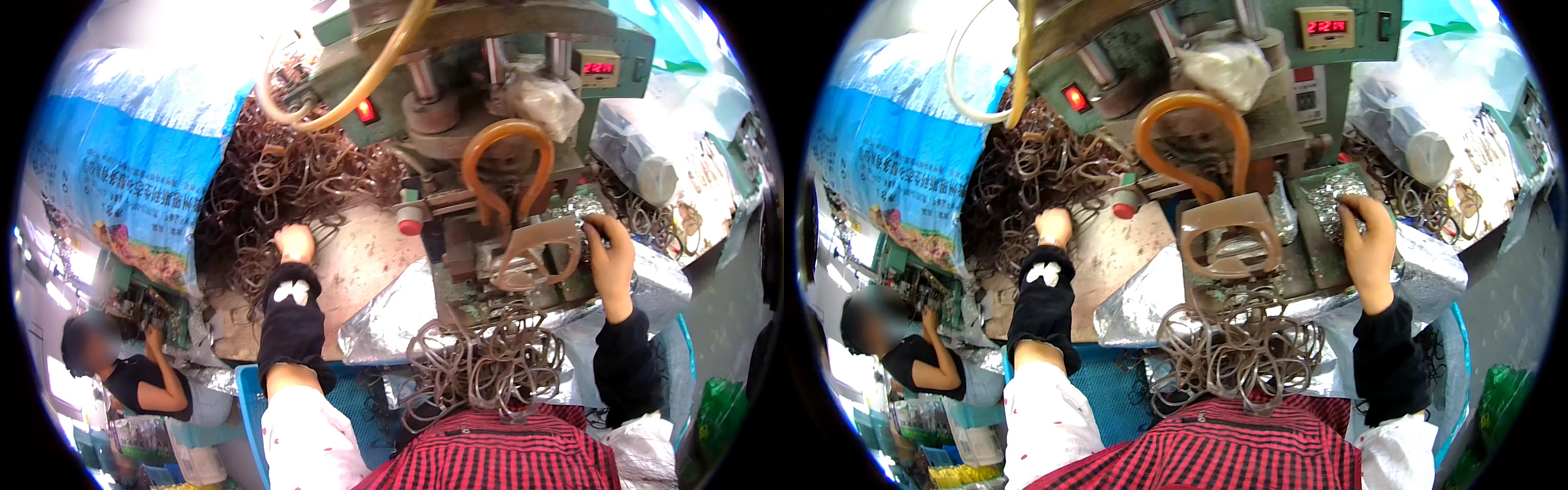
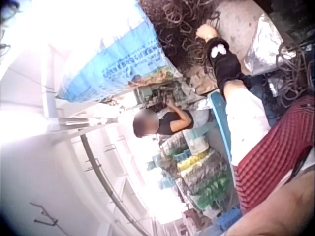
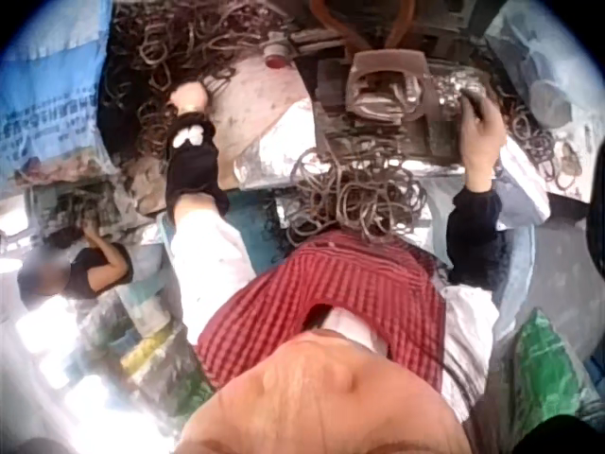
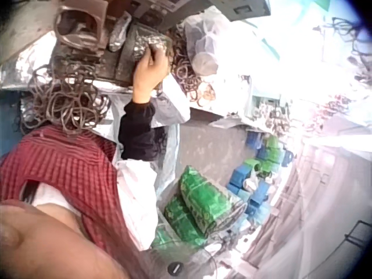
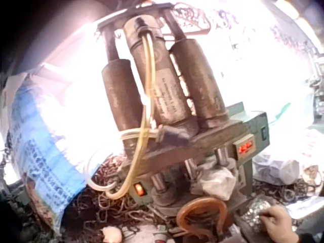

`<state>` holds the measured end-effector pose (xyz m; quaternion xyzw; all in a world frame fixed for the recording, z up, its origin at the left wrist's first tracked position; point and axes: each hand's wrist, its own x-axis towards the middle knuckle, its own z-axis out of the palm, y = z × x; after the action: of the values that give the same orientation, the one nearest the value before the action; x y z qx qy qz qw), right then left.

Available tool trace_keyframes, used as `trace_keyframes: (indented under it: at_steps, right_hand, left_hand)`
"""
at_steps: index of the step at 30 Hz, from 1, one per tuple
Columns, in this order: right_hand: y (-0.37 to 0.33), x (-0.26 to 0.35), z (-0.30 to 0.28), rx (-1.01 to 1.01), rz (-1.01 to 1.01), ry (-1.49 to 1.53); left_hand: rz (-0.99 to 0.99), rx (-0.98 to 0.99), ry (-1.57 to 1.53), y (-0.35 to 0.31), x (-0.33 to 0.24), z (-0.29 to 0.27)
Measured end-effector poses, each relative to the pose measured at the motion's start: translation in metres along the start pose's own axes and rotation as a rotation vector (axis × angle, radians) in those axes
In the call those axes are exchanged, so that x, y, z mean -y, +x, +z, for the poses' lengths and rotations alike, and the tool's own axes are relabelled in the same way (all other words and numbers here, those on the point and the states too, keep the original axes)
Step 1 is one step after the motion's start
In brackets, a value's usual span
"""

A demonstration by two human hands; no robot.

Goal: The person repeatedly picks small metal components from a tray and places them into a press machine, then removes the assembled parts. The process is continuous and repetitive, with the person handling multiple small metal pieces throughout the clip.

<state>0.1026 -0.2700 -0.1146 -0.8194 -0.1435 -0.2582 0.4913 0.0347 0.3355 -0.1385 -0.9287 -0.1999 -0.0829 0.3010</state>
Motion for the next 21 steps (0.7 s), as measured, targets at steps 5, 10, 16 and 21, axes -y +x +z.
trace_keyframes:
  at_steps: [5, 10, 16, 21]
  right_hand:
    - [-0.048, -0.012, -0.064, -0.137, 0.078, -0.076]
    - [-0.032, 0.043, -0.05, 0.028, 0.074, 0.14]
    - [0.008, 0.092, 0.02, 0.104, -0.075, 0.408]
    - [-0.01, 0.107, 0.037, 0.145, 0.371, 0.864]
  left_hand:
    - [0.103, 0.128, -0.452, -0.036, 0.009, -0.023]
    - [0.005, -0.168, -0.802, -0.057, -0.045, -0.067]
    - [-0.195, -0.038, -1.588, -0.063, -0.101, -0.116]
    - [-0.642, -0.286, -2.098, -0.149, -0.157, -0.162]
